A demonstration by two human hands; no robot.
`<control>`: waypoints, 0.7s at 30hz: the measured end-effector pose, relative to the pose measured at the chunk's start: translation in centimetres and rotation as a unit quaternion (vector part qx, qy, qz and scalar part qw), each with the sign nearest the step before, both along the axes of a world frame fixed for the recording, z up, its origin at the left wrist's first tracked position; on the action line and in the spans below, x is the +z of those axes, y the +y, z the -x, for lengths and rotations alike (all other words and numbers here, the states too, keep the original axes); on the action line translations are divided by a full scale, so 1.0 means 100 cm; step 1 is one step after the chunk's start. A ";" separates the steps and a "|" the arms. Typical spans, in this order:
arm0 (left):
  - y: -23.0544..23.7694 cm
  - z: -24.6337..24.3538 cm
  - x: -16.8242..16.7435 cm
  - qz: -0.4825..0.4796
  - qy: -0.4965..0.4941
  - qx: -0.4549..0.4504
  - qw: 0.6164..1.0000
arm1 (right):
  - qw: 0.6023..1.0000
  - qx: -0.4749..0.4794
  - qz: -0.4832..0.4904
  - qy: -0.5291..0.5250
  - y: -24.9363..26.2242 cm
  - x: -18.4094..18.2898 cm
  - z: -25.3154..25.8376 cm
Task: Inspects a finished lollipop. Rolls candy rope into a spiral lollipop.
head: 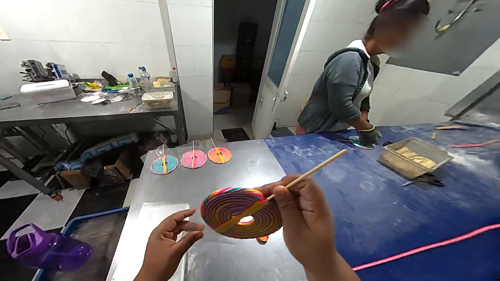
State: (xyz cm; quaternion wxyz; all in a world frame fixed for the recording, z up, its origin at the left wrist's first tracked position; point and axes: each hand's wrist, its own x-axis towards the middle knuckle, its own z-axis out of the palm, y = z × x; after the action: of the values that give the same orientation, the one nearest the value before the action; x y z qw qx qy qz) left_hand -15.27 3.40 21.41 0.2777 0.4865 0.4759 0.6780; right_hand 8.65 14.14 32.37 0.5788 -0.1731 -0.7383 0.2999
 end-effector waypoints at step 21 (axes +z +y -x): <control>0.036 -0.027 -0.015 0.017 0.077 -0.037 0.996 | 0.893 0.341 0.285 -0.060 0.062 -0.217 -0.008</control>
State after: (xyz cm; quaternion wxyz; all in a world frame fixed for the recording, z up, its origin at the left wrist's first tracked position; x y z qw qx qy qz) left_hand -12.61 6.96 19.88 0.2733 0.5495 0.4887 0.6201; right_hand 9.40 20.31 10.63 0.3211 -0.0858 -0.6678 0.6660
